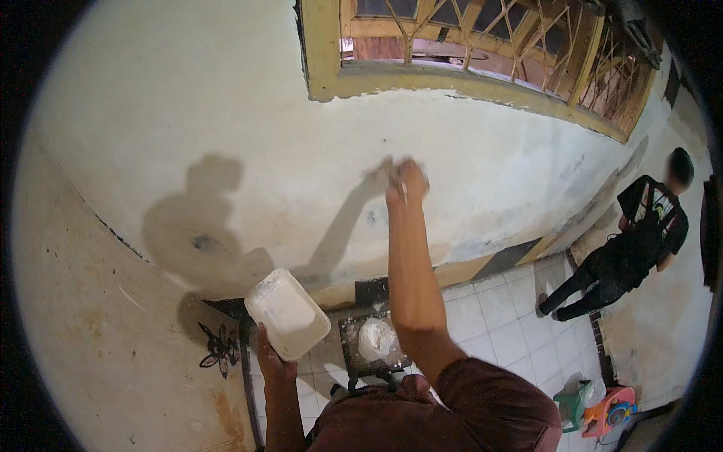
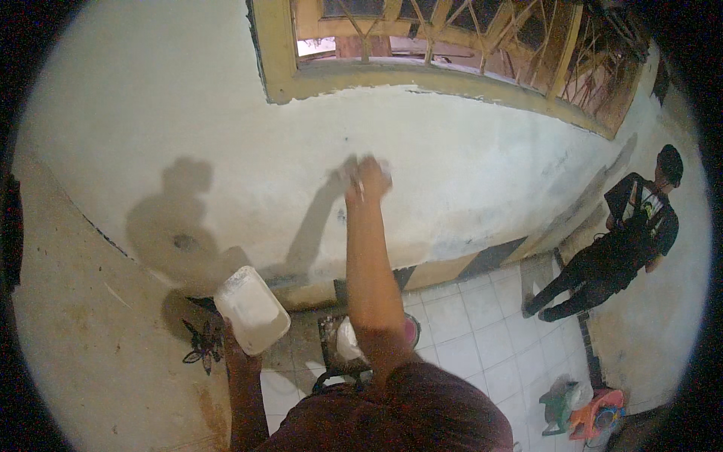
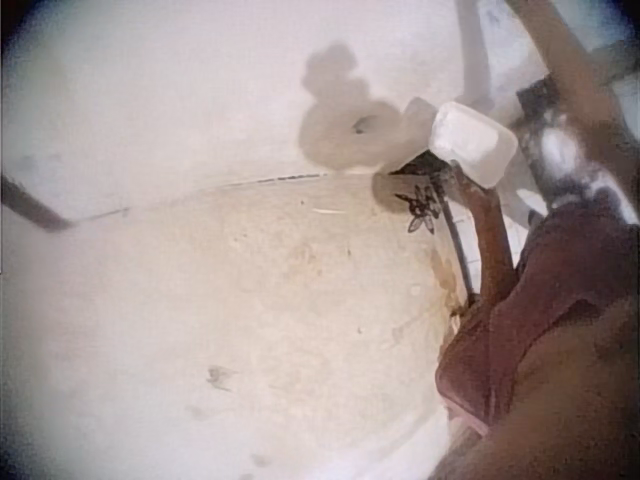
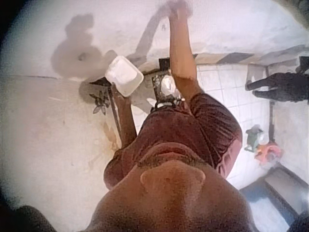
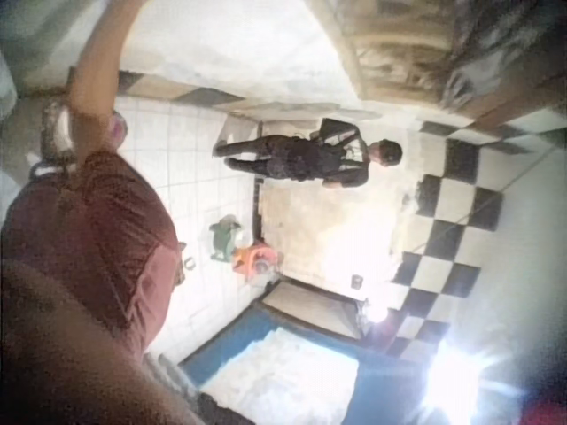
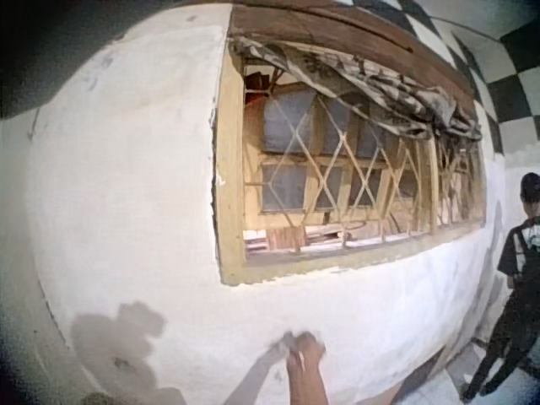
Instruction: The person applies a white substance from a plastic container onto a wall using a putty knife. They spread the material across the surface and smooth it over several spots near a window frame.
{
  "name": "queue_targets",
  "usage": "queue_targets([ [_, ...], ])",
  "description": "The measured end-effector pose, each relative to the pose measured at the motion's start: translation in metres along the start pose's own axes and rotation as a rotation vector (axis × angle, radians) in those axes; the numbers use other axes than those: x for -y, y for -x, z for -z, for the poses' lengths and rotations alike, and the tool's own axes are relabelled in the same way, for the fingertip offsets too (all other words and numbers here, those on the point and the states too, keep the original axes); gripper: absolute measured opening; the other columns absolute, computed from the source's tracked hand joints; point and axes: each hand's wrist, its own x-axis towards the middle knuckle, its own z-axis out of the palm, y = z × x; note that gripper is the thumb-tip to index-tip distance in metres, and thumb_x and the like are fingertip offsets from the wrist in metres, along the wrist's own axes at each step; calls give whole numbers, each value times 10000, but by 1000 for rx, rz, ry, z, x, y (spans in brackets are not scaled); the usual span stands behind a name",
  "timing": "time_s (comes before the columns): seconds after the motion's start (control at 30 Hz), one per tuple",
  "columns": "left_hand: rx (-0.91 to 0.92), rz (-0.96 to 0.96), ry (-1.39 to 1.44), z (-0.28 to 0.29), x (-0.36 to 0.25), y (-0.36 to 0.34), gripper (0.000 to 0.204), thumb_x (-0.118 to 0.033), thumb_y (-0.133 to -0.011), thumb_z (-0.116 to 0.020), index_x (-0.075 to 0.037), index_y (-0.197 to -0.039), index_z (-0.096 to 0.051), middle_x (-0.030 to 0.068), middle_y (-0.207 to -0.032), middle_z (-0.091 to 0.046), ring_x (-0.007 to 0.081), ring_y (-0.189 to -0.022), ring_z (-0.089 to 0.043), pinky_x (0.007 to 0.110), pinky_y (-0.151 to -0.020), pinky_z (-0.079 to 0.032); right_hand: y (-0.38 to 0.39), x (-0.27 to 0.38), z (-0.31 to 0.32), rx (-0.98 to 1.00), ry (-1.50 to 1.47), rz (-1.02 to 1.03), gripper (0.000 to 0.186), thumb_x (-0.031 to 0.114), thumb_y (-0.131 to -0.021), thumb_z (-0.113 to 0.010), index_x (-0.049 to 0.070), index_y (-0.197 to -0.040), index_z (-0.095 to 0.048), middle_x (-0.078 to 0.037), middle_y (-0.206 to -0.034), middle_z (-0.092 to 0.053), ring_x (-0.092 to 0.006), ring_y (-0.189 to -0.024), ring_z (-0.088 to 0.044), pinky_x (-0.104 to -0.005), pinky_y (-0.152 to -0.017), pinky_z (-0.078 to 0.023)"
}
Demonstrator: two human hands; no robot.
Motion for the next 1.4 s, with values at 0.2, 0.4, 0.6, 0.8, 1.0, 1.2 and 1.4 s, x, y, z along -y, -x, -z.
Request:
queue_targets([
  [0.2, -55, -19, -29, -10, -7, 8, 514, -357, -959, -462, -38, -1355, -379, 139, -1284, -522, 285, -1154, -541, 460, -970, -464, 25, 33, -94, 148, 262, 184, 88, 40, -873, -521, 71, -794, -541, -27, -697, -509, -124, -573, -470, -264, -469, -388],
  [0.4, 12, 6, 43, -4, -1, 7, 527, -359, -962, -458, -39, -1368, -360, 140, -1300, -508, 289, -1168, -530, 460, -974, -461, 17, 42, 40, -19, 276, 101, 57, 88, -883, -540, 84, -826, -540, -6, -714, -485, -112, -598, -457, -252, -467, -391],
  [0.6, 30, 15, 22, -14, 2, 6, 529, -360, -964, -455, -36, -1370, -355, 147, -1313, -495, 289, -1193, -509, 451, -993, -446, -33, 18, -24, 82, 248, 136, 91, -43, -790, -545, 39, -748, -541, -62, -663, -514, -157, -547, -478, -270, -465, -375],
  [0.8, -38, -21, -6, -8, -2, 15, 529, -362, -961, -462, -29, -1361, -367, 147, -1304, -501, 289, -1193, -508, 450, -1007, -430, 21, 52, -48, -7, 213, 225, 64, -16, -808, -567, 41, -780, -557, -49, -690, -528, -125, -539, -461, -266, -449, -345],
  [1.0, 41, 4, 8, -14, 11, 8, 533, -358, -957, -469, -23, -1359, -368, 147, -1300, -503, 289, -1193, -508, 452, -1003, -433, -68, 55, 38, -32, 236, 176, 47, 39, -880, -502, 36, -875, -549, -86, -800, -567, -191, -617, -521, -327, -540, -471],
  [1.2, -19, -14, -15, -5, -7, 14, 531, -364, -961, -460, -24, -1359, -370, 147, -1303, -503, 286, -1187, -513, 449, -1001, -435, 16, 51, -98, 92, 405, 255, 75, -37, -786, -587, 31, -782, -556, -64, -684, -530, -142, -539, -470, -275, -469, -371],
  [1.4, 83, 13, 25, -14, 11, 9, 524, -358, -965, -456, -21, -1357, -371, 145, -1303, -503, 287, -1181, -516, 451, -999, -435, -4, 71, 0, -233, 537, 218, 93, 1, -852, -492, 3, -773, -542, -70, -692, -533, -125, -528, -482, -231, -423, -374],
])
